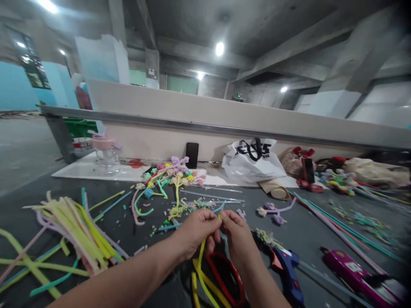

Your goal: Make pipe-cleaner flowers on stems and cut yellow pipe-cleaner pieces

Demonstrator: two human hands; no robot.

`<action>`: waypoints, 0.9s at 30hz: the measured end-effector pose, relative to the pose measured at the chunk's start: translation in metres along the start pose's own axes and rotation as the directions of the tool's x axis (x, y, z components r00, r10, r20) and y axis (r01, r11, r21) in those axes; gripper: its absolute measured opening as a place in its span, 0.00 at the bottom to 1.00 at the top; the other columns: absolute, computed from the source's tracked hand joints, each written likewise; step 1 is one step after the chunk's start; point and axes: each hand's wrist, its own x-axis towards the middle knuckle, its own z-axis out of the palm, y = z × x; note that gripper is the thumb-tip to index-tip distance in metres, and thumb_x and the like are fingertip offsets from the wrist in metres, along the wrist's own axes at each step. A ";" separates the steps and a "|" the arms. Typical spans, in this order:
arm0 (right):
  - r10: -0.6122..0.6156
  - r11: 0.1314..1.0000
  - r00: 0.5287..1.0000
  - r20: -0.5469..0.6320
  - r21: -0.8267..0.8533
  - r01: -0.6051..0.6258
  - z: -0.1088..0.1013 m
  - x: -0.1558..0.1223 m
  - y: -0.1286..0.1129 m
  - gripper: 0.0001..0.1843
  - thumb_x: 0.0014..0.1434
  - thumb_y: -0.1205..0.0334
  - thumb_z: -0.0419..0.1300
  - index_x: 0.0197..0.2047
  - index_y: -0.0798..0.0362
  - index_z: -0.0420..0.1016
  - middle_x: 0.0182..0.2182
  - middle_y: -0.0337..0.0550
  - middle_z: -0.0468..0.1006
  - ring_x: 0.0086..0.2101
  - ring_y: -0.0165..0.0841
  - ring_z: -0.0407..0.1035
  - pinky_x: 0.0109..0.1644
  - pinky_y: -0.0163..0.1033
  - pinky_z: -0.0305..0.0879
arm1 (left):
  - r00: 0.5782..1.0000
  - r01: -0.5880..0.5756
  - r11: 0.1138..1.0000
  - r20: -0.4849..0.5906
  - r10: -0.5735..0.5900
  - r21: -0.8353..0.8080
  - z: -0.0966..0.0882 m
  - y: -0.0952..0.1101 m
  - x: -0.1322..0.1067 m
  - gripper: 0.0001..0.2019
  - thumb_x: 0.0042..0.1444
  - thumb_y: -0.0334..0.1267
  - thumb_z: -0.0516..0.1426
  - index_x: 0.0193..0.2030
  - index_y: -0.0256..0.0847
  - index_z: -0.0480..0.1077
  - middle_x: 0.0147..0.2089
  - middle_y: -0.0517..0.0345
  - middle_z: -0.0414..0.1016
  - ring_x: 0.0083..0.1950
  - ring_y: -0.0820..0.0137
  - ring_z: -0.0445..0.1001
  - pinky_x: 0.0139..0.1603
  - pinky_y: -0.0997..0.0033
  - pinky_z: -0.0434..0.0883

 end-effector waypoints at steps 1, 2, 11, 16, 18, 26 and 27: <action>-0.007 1.000 1.000 -0.009 -0.013 0.007 0.000 0.000 0.000 0.14 0.45 0.54 0.64 0.21 0.55 0.67 0.16 0.32 0.60 0.20 0.25 0.52 0.25 0.32 0.49 | 1.000 -0.025 1.000 -0.010 0.025 0.019 0.002 -0.001 0.000 0.13 0.50 0.46 0.54 0.28 0.38 0.61 0.18 0.65 0.68 0.10 0.80 0.61 0.08 0.84 0.53; -0.012 1.000 1.000 -0.015 -0.019 0.012 0.001 0.000 -0.001 0.15 0.45 0.53 0.64 0.21 0.55 0.67 0.16 0.32 0.59 0.20 0.25 0.52 0.25 0.32 0.49 | 0.999 -0.046 0.998 -0.016 0.047 0.038 0.003 -0.001 0.000 0.13 0.50 0.46 0.54 0.28 0.38 0.61 0.17 0.65 0.67 0.10 0.80 0.61 0.08 0.84 0.54; -0.043 0.999 0.998 -0.049 0.021 0.044 0.005 -0.005 0.000 0.14 0.46 0.54 0.63 0.22 0.54 0.67 0.17 0.32 0.63 0.21 0.25 0.55 0.25 0.31 0.53 | 1.000 0.009 0.999 -0.025 -0.008 0.038 0.004 0.006 -0.004 0.13 0.50 0.46 0.53 0.23 0.38 0.59 0.15 0.67 0.64 0.07 0.84 0.50 0.08 0.84 0.46; -0.011 0.999 0.999 -0.045 0.052 0.013 0.005 -0.004 0.001 0.13 0.44 0.54 0.65 0.23 0.53 0.67 0.17 0.32 0.62 0.20 0.26 0.56 0.24 0.30 0.54 | 0.977 0.191 0.976 0.110 -0.180 -0.101 0.000 0.012 -0.004 0.11 0.49 0.44 0.55 0.28 0.40 0.61 0.15 0.68 0.63 0.08 0.85 0.46 0.09 0.84 0.47; -0.002 0.999 0.999 -0.034 0.044 0.004 0.004 -0.002 0.001 0.14 0.43 0.53 0.65 0.23 0.54 0.67 0.17 0.32 0.62 0.20 0.25 0.55 0.24 0.30 0.54 | 0.973 0.220 0.970 0.095 -0.211 -0.101 -0.001 0.013 -0.004 0.11 0.49 0.45 0.56 0.28 0.40 0.60 0.15 0.68 0.64 0.08 0.85 0.47 0.09 0.84 0.48; 0.032 0.999 0.999 -0.027 0.005 -0.032 0.002 0.002 0.004 0.13 0.43 0.55 0.65 0.21 0.54 0.67 0.16 0.32 0.62 0.19 0.25 0.55 0.23 0.30 0.52 | 0.979 0.166 0.984 0.128 -0.157 -0.058 -0.007 0.006 -0.001 0.13 0.48 0.46 0.56 0.25 0.40 0.60 0.15 0.67 0.65 0.08 0.85 0.48 0.09 0.83 0.47; 0.033 0.999 0.999 -0.023 0.003 -0.033 0.002 0.001 0.005 0.14 0.43 0.55 0.65 0.21 0.54 0.67 0.16 0.32 0.62 0.19 0.25 0.55 0.23 0.30 0.52 | 0.977 0.169 0.984 0.140 -0.160 -0.053 -0.009 0.005 -0.001 0.13 0.48 0.46 0.56 0.25 0.39 0.60 0.15 0.66 0.65 0.08 0.85 0.48 0.09 0.83 0.46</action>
